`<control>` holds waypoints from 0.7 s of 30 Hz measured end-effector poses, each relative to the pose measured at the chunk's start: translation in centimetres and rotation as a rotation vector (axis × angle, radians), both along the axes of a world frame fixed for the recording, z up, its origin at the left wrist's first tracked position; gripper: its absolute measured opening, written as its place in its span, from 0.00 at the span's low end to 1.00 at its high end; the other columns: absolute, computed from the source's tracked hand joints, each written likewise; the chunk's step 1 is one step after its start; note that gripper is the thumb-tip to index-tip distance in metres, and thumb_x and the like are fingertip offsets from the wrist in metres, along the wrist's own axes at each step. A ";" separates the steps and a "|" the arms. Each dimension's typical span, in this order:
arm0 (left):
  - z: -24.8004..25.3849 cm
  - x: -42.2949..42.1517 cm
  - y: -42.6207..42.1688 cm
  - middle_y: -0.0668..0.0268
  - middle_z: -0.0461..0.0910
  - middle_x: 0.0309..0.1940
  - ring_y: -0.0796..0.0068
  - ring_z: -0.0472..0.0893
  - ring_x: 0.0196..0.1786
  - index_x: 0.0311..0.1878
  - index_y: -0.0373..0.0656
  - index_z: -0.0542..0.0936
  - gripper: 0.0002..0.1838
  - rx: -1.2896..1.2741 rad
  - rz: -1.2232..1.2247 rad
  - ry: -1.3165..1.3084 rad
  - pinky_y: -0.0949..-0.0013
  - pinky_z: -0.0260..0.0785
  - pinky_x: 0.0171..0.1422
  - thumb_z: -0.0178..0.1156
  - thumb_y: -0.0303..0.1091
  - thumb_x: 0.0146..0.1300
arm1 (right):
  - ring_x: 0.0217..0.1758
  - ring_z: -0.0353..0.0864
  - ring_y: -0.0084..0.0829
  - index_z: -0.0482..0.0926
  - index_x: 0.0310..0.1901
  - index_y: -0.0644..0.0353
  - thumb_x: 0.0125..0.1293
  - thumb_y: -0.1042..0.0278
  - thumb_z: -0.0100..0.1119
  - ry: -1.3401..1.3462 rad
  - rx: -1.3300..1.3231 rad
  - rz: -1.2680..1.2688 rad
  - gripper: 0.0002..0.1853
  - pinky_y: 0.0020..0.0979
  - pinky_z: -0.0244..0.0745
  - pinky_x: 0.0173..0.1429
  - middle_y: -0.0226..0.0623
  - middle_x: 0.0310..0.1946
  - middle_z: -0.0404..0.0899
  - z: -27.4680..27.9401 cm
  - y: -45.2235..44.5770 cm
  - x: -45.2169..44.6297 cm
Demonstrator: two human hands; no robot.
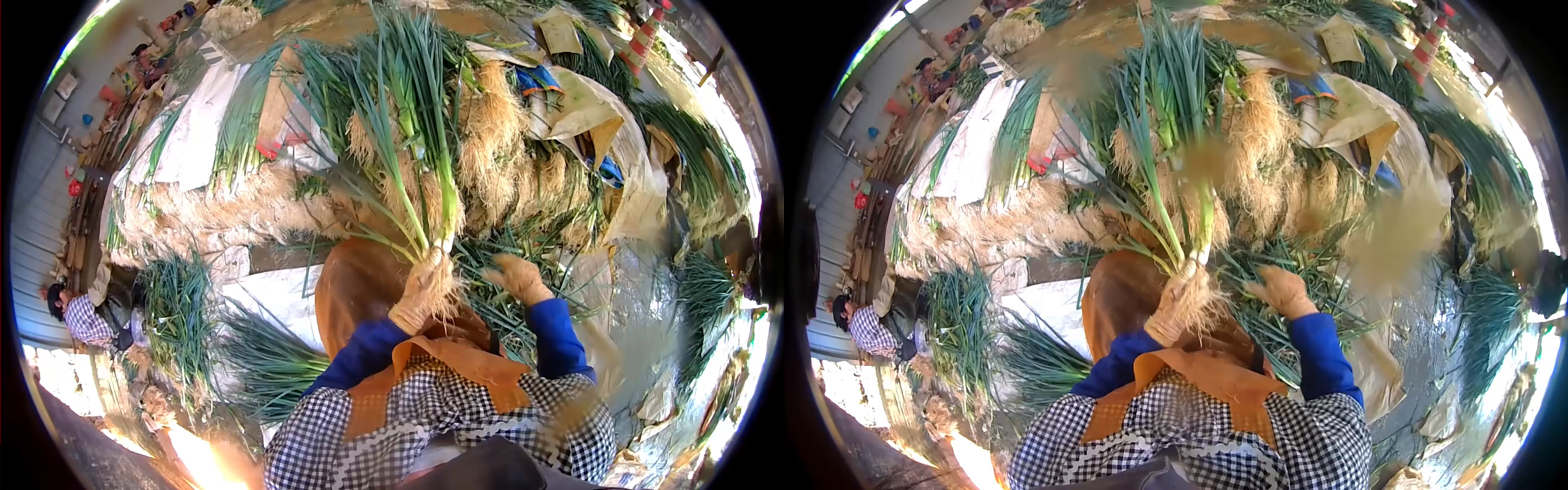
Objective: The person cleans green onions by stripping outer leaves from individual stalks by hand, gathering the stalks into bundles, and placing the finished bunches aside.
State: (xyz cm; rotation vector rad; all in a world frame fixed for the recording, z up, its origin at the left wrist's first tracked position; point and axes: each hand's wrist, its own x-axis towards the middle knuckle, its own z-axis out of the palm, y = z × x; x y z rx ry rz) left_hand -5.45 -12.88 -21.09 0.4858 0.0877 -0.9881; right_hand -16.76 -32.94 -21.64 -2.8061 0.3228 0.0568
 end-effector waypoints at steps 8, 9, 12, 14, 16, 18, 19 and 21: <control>-1.6 -1.4 -0.7 0.71 0.77 0.35 0.83 0.73 0.28 0.48 0.38 0.76 0.11 0.272 0.246 -0.332 0.81 0.63 0.30 0.56 0.27 0.63 | 0.22 0.78 0.43 0.76 0.31 0.55 0.66 0.43 0.41 -0.314 -0.057 -0.237 0.23 0.39 0.72 0.25 0.44 0.21 0.79 4.1 3.5 13.6; -2.2 -1.4 -1.0 0.71 0.77 0.35 0.83 0.73 0.28 0.48 0.38 0.76 0.11 0.272 0.250 -0.327 0.81 0.63 0.30 0.56 0.27 0.63 | 0.20 0.78 0.38 0.76 0.32 0.55 0.68 0.51 0.42 -0.249 -0.184 -0.204 0.18 0.39 0.70 0.22 0.39 0.20 0.79 3.5 3.7 13.6; -4.3 -1.0 -0.7 0.68 0.76 0.32 0.80 0.76 0.33 0.42 0.38 0.75 0.05 0.132 0.193 -0.163 0.79 0.68 0.35 0.54 0.25 0.63 | 0.18 0.77 0.34 0.76 0.34 0.56 0.69 0.65 0.42 -0.210 -0.336 0.248 0.11 0.38 0.69 0.19 0.35 0.27 0.80 2.3 5.8 10.7; -2.3 -0.7 -1.0 0.70 0.73 0.26 0.80 0.74 0.29 0.41 0.39 0.74 0.05 0.170 0.273 -0.047 0.78 0.67 0.27 0.52 0.28 0.64 | 0.23 0.77 0.33 0.77 0.41 0.56 0.67 0.65 0.45 -0.575 -0.033 0.537 0.10 0.34 0.72 0.23 0.38 0.31 0.80 2.1 7.4 6.9; -2.0 0.8 0.3 0.71 0.70 0.23 0.80 0.72 0.26 0.43 0.39 0.72 0.08 0.035 0.154 0.048 0.80 0.65 0.25 0.53 0.32 0.64 | 0.30 0.79 0.32 0.79 0.46 0.54 0.67 0.60 0.46 -0.637 0.729 0.668 0.14 0.32 0.76 0.34 0.41 0.34 0.81 1.0 5.1 1.8; -1.6 1.0 0.9 0.71 0.70 0.24 0.81 0.71 0.25 0.42 0.41 0.72 0.09 0.009 0.094 -0.014 0.80 0.64 0.25 0.54 0.35 0.64 | 0.32 0.80 0.32 0.81 0.42 0.54 0.67 0.53 0.46 0.018 0.643 0.466 0.17 0.34 0.77 0.39 0.39 0.30 0.81 4.9 2.9 -0.7; -1.2 0.6 0.8 0.71 0.70 0.24 0.81 0.71 0.24 0.42 0.42 0.72 0.09 -0.019 0.054 -0.021 0.80 0.64 0.24 0.54 0.36 0.64 | 0.37 0.80 0.36 0.77 0.48 0.57 0.64 0.55 0.50 0.128 0.064 0.508 0.17 0.34 0.75 0.44 0.43 0.34 0.78 2.3 1.1 -0.2; 0.1 -0.3 0.3 0.71 0.71 0.24 0.81 0.71 0.23 0.42 0.44 0.72 0.08 -0.014 0.020 0.026 0.80 0.64 0.24 0.54 0.36 0.65 | 0.31 0.80 0.34 0.78 0.43 0.60 0.64 0.49 0.51 0.133 -0.069 -0.026 0.21 0.32 0.75 0.40 0.40 0.30 0.78 2.1 0.0 1.7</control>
